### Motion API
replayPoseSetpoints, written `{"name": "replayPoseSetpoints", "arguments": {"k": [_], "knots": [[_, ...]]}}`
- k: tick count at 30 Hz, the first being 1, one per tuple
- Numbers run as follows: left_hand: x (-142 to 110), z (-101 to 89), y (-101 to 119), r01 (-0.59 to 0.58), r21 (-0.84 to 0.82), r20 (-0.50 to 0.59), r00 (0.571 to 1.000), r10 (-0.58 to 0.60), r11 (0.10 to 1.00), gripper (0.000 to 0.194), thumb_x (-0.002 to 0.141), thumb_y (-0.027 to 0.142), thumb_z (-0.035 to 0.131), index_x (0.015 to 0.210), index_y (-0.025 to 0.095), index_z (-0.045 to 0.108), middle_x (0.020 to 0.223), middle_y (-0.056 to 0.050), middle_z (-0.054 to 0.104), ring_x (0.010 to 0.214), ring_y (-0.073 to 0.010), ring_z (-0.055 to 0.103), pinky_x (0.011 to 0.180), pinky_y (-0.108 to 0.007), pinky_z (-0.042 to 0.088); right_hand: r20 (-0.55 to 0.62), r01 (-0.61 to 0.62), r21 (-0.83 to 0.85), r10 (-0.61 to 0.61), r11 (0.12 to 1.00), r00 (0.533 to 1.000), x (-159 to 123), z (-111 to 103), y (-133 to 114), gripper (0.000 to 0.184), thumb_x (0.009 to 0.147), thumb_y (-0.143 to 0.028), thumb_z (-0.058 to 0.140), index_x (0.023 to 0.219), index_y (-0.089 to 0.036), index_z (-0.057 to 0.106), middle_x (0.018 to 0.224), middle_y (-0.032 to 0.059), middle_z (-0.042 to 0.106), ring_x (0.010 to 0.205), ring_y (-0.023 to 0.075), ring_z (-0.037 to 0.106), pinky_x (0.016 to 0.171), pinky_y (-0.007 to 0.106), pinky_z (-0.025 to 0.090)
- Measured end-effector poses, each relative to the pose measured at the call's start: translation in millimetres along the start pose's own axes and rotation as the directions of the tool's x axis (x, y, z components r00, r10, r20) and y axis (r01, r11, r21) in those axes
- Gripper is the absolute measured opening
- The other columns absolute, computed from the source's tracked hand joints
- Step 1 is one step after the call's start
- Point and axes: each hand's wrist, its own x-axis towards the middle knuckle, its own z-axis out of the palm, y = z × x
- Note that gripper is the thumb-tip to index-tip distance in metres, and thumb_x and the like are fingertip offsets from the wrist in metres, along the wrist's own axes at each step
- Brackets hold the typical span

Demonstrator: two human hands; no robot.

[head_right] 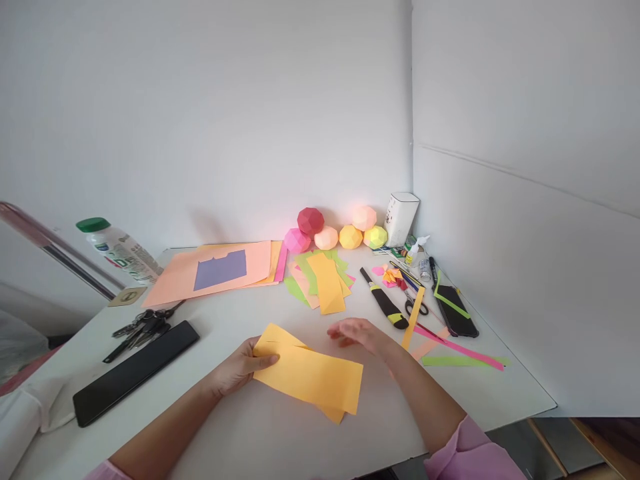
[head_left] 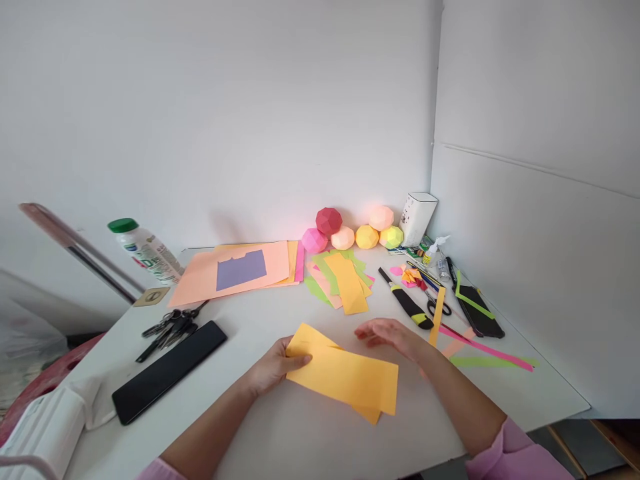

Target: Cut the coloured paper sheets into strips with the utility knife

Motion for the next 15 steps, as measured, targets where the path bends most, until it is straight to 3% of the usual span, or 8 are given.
{"name": "replayPoseSetpoints", "arguments": {"k": [4, 6, 8, 10, 15], "knots": [[-1.2, 3.4, 3.0, 0.009, -0.013, 0.004, 1.0, -0.009, 1.0, 0.032, 0.07, 0.023, 0.076, 0.102, 0.019, 0.072, 0.102, -0.012, 0.072, 0.094, -0.0344, 0.067, 0.082, -0.042, 0.051, 0.221, -0.076, -0.109, 0.099, 0.991, 0.97, -8.3, 21.4, -1.2, 0.051, 0.074, -0.045, 0.072, 0.118, -0.021, 0.062, 0.118, 0.0086, 0.064, 0.107, 0.0233, 0.06, 0.089, 0.036, 0.047], [-1.0, 3.9, 4.0, 0.002, -0.009, -0.005, 1.0, -0.002, 1.0, 0.032, 0.07, 0.023, 0.076, 0.101, 0.019, 0.072, 0.1, -0.011, 0.072, 0.094, -0.0345, 0.067, 0.082, -0.043, 0.051, 0.306, -0.088, -0.151, 0.131, 0.985, 0.943, -11.8, 29.6, 0.0, 0.044, 0.074, -0.043, 0.071, 0.111, -0.02, 0.065, 0.102, 0.0041, 0.068, 0.091, 0.02, 0.064, 0.075, 0.03, 0.05], [-0.6, 3.6, 4.4, 0.001, -0.013, -0.012, 1.0, -0.001, 1.0, 0.032, 0.071, 0.023, 0.076, 0.102, 0.02, 0.072, 0.1, -0.011, 0.073, 0.095, -0.0344, 0.067, 0.082, -0.043, 0.051, 0.287, -0.096, -0.22, 0.159, 0.971, 0.945, -13.3, 32.2, 2.9, 0.032, 0.076, -0.042, 0.069, 0.099, -0.019, 0.069, 0.078, -0.0013, 0.067, 0.067, 0.0138, 0.061, 0.059, 0.023, 0.046], [-0.3, 2.9, 4.0, 0.007, -0.051, -0.019, 1.0, -0.008, 0.999, 0.033, 0.069, 0.022, 0.077, 0.102, 0.019, 0.071, 0.099, -0.012, 0.073, 0.096, -0.035, 0.067, 0.081, -0.042, 0.051, 0.228, -0.097, -0.269, 0.161, 0.958, 0.96, -12.8, 30.7, 5.9, 0.027, 0.076, -0.041, 0.068, 0.093, -0.019, 0.07, 0.065, -0.0042, 0.062, 0.057, 0.0104, 0.055, 0.052, 0.021, 0.042], [2.4, 0.0, -0.6, 0.013, -0.152, -0.072, 0.997, -0.024, 0.988, 0.029, 0.073, 0.026, 0.075, 0.099, 0.014, 0.07, 0.1, -0.015, 0.072, 0.091, -0.0327, 0.069, 0.079, -0.038, 0.053, 0.209, -0.133, -0.174, 0.169, 0.976, 0.963, -8.6, 25.9, 10.5, 0.033, 0.076, -0.041, 0.068, 0.099, -0.018, 0.068, 0.086, 0.0021, 0.069, 0.076, 0.0166, 0.064, 0.063, 0.025, 0.047]]}}
